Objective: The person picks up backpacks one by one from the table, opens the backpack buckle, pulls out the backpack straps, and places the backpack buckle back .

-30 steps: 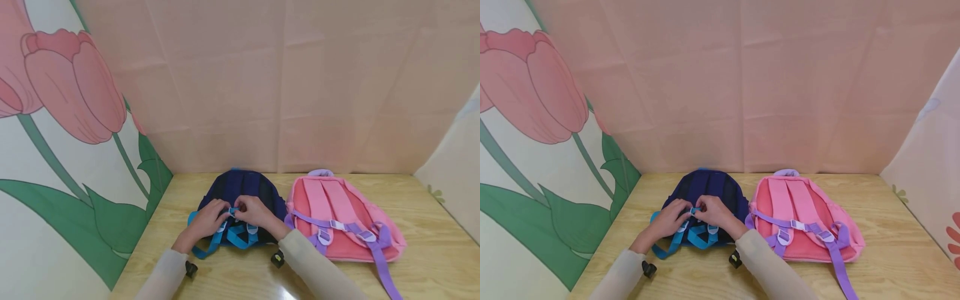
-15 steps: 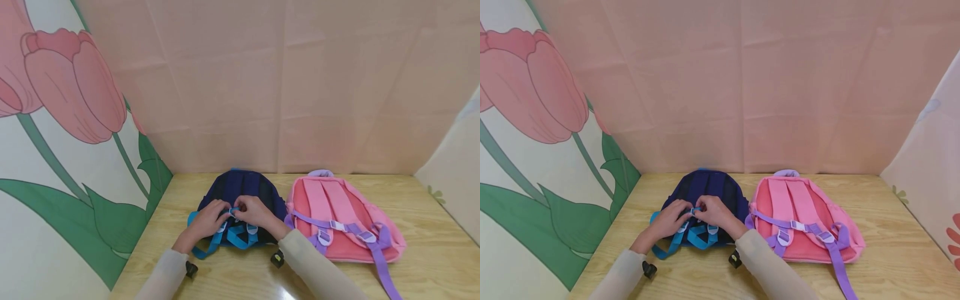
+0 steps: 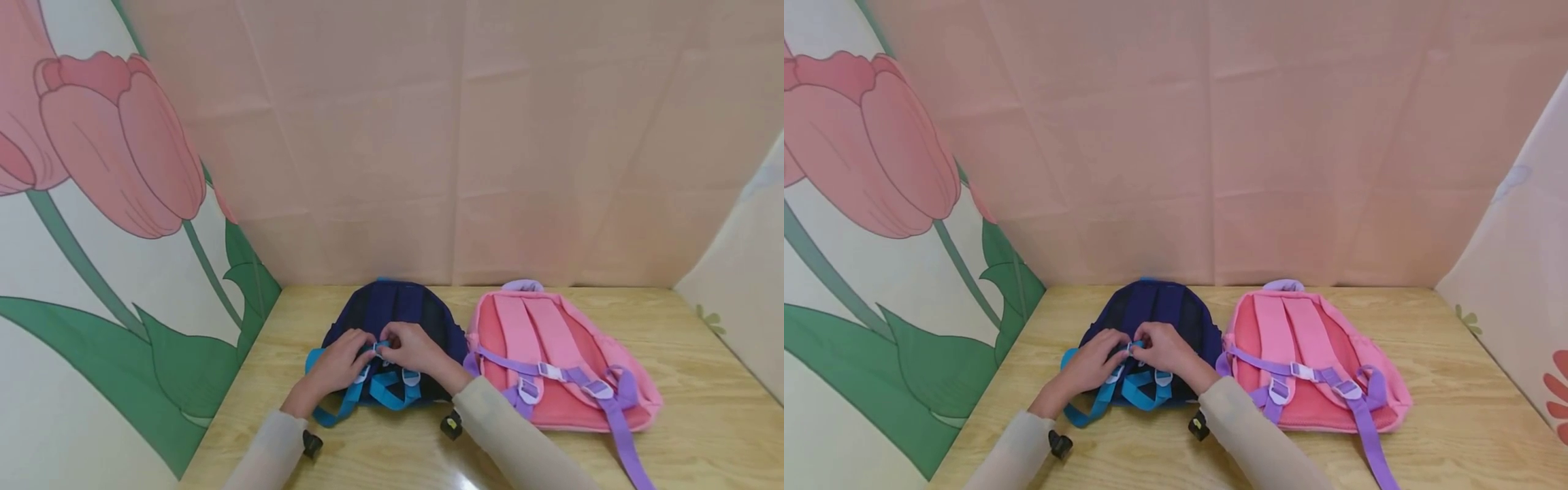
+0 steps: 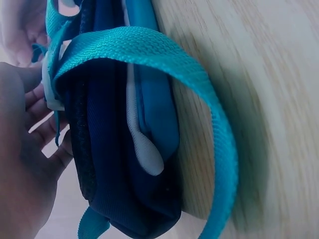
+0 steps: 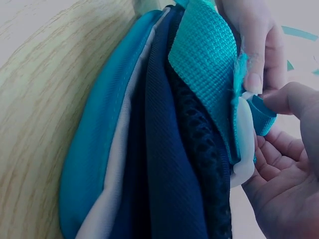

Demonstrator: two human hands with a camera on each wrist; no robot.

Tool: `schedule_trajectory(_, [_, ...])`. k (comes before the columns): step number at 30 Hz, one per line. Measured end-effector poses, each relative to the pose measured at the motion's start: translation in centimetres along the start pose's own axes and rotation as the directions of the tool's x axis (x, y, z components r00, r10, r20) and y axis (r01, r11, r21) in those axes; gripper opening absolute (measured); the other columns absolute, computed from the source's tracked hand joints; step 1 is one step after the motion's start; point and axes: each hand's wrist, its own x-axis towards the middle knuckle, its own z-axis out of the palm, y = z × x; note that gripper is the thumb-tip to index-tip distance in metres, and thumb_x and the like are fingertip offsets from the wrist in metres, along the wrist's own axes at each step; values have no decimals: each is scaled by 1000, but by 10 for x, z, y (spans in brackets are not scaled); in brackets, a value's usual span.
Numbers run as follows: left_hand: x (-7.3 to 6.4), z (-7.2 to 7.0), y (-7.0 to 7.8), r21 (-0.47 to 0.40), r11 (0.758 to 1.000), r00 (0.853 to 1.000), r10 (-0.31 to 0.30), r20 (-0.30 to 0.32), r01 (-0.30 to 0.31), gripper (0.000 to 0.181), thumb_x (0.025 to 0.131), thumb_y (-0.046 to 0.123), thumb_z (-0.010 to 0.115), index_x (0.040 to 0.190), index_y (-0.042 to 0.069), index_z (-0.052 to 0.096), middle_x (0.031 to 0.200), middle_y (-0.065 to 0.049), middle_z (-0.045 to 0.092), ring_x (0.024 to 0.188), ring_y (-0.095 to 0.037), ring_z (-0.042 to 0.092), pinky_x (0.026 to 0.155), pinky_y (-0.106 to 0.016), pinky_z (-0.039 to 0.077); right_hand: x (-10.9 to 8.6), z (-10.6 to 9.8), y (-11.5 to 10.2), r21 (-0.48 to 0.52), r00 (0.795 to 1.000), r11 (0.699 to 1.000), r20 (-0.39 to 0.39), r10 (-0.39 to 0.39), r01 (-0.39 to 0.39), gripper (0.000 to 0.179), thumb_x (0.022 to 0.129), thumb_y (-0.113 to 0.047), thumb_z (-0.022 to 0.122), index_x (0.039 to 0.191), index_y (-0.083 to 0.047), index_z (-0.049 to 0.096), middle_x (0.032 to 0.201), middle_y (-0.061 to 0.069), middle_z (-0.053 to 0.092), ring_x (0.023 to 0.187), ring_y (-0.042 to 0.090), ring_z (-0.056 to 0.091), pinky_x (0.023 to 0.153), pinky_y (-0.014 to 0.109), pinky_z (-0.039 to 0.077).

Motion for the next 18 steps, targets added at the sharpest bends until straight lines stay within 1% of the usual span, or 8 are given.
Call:
schedule_trajectory(8, [1,-1,1,-18,1000,1000,6,-2,-6,20,106,27,56,120,15,63,115,3,64,106,-14,57,94,-35,51,-1,-1,2,-10,1000,1000,-19,-3,3,7,92,-15,71,93,-13,64,80,-4,61,68,10,56,61,25,49])
schedule_trajectory(15, [2,-2,5,-7,1000,999,-29,32,30,24,106,29,54,123,14,63,118,2,66,107,-15,57,95,-36,51,-4,0,5,-10,1000,1000,-24,1,-1,7,90,-15,70,94,-13,64,78,-5,61,68,9,56,62,24,49])
schedule_trajectory(18, [2,-3,6,-9,999,999,-32,35,32,24,106,29,55,123,14,63,118,1,65,107,-14,58,95,-36,51,-3,0,5,-4,1000,1000,-17,-8,8,8,91,-15,70,97,-12,65,80,-5,62,69,9,56,64,24,50])
